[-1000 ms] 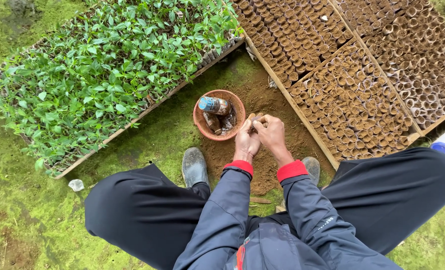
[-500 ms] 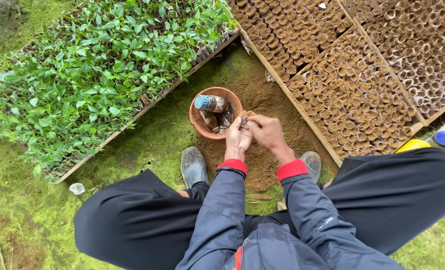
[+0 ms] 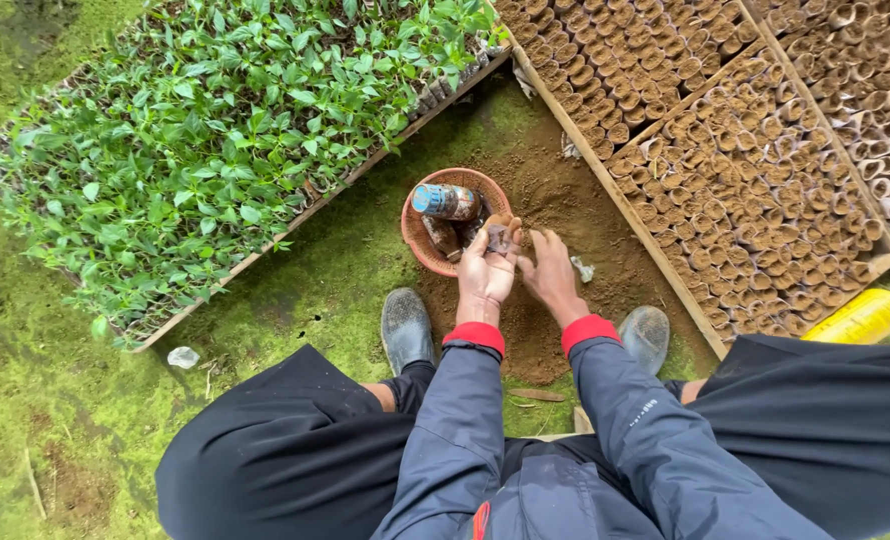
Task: Filling small cardboard tubes with soil and placing them into a wooden tray for seed germination.
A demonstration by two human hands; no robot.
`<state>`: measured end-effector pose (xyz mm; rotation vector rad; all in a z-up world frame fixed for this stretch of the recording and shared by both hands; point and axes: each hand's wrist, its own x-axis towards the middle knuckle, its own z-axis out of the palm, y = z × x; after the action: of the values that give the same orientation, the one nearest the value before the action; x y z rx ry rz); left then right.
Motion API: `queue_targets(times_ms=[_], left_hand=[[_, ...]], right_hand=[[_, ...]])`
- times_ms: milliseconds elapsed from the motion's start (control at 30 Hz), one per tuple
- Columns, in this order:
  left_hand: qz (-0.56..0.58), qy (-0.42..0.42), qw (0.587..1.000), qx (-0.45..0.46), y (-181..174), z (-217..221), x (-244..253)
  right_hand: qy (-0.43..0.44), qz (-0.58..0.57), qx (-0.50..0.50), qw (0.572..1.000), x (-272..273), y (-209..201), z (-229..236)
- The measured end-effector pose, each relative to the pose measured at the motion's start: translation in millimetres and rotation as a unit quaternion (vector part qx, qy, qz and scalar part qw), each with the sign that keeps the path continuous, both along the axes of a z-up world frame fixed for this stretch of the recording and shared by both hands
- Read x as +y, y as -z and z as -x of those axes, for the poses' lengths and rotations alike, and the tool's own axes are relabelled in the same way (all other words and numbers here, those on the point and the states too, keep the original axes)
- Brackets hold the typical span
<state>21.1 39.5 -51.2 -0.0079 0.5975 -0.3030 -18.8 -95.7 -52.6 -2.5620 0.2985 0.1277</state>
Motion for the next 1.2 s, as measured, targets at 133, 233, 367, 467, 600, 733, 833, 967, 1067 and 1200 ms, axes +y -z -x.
queue_targets(times_ms=[133, 233, 367, 467, 600, 733, 833, 967, 1067, 1200], left_hand=[[-0.016, 0.017, 1.0, 0.002, -1.4, 2.1, 2.9], [-0.013, 0.019, 1.0, 0.0, 0.6, 4.0, 6.6], [0.005, 0.017, 1.0, 0.004, 1.6, 2.1, 2.0], [-0.001, 0.031, 0.999, -0.011, 1.9, -0.9, -1.2], [0.001, 0.035, 0.999, -0.015, 6.2, 1.6, -7.3], [0.0, 0.043, 0.999, -0.026, 12.6, 0.7, -14.4], [-0.002, 0.044, 0.999, -0.028, 16.0, 3.9, -17.9], [0.004, 0.05, 0.998, -0.023, 12.1, 4.7, -22.7], [-0.024, 0.07, 0.997, -0.027, 9.3, 6.8, -23.3], [-0.013, 0.058, 0.998, -0.008, 3.9, 3.7, -25.3]], right_hand=[[-0.123, 0.055, -0.004, 0.991, 13.2, 24.2, -3.0], [-0.181, 0.098, 0.019, 0.978, 15.4, 16.0, 6.5], [-0.172, 0.197, -0.016, 0.965, 4.7, 13.0, 21.4], [0.014, 0.057, 0.064, 0.996, -24.9, 57.5, 24.8], [0.248, -0.251, 0.077, 0.932, -39.8, 47.5, 19.1], [0.294, -0.455, 0.059, 0.838, -33.2, -47.3, -2.0], [0.26, -0.495, 0.046, 0.828, -25.4, -94.7, -12.4], [0.195, -0.49, 0.039, 0.849, -3.3, -147.3, -20.5], [0.151, -0.447, 0.041, 0.881, 1.4, -141.8, -24.4], [0.129, -0.4, 0.034, 0.907, 12.3, -155.0, -26.6]])
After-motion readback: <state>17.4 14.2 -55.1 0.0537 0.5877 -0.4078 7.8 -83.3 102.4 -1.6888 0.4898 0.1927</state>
